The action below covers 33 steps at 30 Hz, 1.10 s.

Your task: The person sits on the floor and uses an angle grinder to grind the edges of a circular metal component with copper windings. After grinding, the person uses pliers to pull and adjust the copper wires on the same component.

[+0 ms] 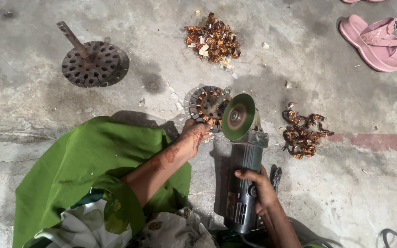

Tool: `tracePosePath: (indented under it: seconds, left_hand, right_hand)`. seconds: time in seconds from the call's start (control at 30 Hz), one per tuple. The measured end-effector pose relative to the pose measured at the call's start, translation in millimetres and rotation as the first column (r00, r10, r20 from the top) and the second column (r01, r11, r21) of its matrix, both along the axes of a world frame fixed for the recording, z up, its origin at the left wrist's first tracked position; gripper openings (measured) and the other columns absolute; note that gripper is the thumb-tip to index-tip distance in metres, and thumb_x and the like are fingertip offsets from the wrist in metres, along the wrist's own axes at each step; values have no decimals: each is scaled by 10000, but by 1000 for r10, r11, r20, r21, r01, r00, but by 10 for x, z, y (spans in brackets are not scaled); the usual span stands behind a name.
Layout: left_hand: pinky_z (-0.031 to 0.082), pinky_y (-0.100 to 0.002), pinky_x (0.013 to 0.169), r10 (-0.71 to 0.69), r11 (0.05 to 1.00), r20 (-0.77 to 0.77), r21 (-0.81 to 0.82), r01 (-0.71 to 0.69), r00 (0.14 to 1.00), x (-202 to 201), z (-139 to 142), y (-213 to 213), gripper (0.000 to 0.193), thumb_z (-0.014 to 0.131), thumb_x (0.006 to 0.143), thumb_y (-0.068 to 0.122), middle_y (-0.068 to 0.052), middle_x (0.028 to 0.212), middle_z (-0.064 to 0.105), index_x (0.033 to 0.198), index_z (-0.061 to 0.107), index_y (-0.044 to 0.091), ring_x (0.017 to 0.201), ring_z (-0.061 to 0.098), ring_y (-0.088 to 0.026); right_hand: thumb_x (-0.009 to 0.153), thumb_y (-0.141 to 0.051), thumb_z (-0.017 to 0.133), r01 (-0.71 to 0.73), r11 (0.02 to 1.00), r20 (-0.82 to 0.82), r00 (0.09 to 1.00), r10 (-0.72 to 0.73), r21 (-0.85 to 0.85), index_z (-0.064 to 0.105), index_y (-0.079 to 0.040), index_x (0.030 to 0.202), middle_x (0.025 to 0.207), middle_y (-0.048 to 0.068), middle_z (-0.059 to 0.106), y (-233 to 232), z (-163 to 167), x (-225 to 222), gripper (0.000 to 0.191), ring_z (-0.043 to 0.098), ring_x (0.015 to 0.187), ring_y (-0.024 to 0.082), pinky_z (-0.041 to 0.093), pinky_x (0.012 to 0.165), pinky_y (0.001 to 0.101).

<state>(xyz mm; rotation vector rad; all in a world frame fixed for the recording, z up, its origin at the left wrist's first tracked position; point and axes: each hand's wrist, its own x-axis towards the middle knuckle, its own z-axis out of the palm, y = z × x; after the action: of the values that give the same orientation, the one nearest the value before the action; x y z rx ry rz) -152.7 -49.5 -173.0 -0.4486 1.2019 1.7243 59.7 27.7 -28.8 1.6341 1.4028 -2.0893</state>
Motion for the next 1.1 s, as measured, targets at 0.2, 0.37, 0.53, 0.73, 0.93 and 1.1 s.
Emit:
tracePosePath:
  seconds: [0.2, 0.37, 0.53, 0.73, 0.93, 1.1]
  left_hand:
    - [656, -417, 911, 15, 1000, 3, -22, -15, 1000, 11, -96, 17, 685, 793, 818, 61, -223, 1146, 654, 1340, 363, -49, 1015, 701, -295]
    - [658, -415, 898, 3, 1000, -26, 3, -3, 1000, 26, -87, 22, 584, 786, 839, 71, -206, 1143, 654, 1276, 419, -52, 1000, 700, -274]
    - [653, -410, 921, 1, 1000, -1, -20, -1, 1000, 15, -7, 36, 577, 785, 837, 80, -215, 1154, 668, 1272, 427, -44, 1021, 706, -286]
    - [623, -409, 980, -26, 1000, 0, 1, 26, 1000, 14, 131, 20, 590, 782, 840, 112, -203, 1218, 641, 1264, 403, -46, 1107, 695, -335]
    - [574, -368, 942, -249, 966, 38, -60, 251, 968, -162, 391, -27, 564, 784, 852, 256, -235, 1403, 587, 1303, 574, -8, 1149, 685, -312]
    - [664, -226, 701, -153, 986, -14, -75, 152, 988, -247, 376, -81, 767, 790, 820, 406, -297, 1442, 564, 1364, 567, -88, 1178, 705, -382]
  right_hand:
    - [535, -284, 796, 38, 998, -1, 999, -38, 42, 388, -71, 1428, 1013, 186, 591, -25, 16, -26, 1005, 634, 839, 335, 620, 637, 493]
    - [521, -292, 798, 44, 997, 4, 999, -44, 60, 364, -65, 1442, 1041, 196, 590, -29, 13, -33, 1043, 643, 890, 343, 628, 688, 504]
    - [513, -304, 796, 43, 997, 31, 999, -45, 61, 348, -74, 1454, 1048, 203, 590, -28, 5, -23, 1067, 642, 901, 355, 623, 697, 516]
    - [524, -305, 784, 43, 998, 43, 998, -45, 55, 329, -98, 1444, 1037, 194, 597, -28, -11, -10, 1047, 650, 874, 353, 626, 687, 506]
    - [541, -292, 757, 153, 988, -66, 986, -151, 31, 351, -83, 1423, 993, 175, 577, -83, 14, 99, 993, 642, 821, 326, 623, 623, 488]
    - [544, -277, 756, 187, 981, -110, 977, -181, 49, 391, -57, 1380, 985, 170, 580, -114, 25, 115, 938, 637, 815, 316, 612, 625, 485]
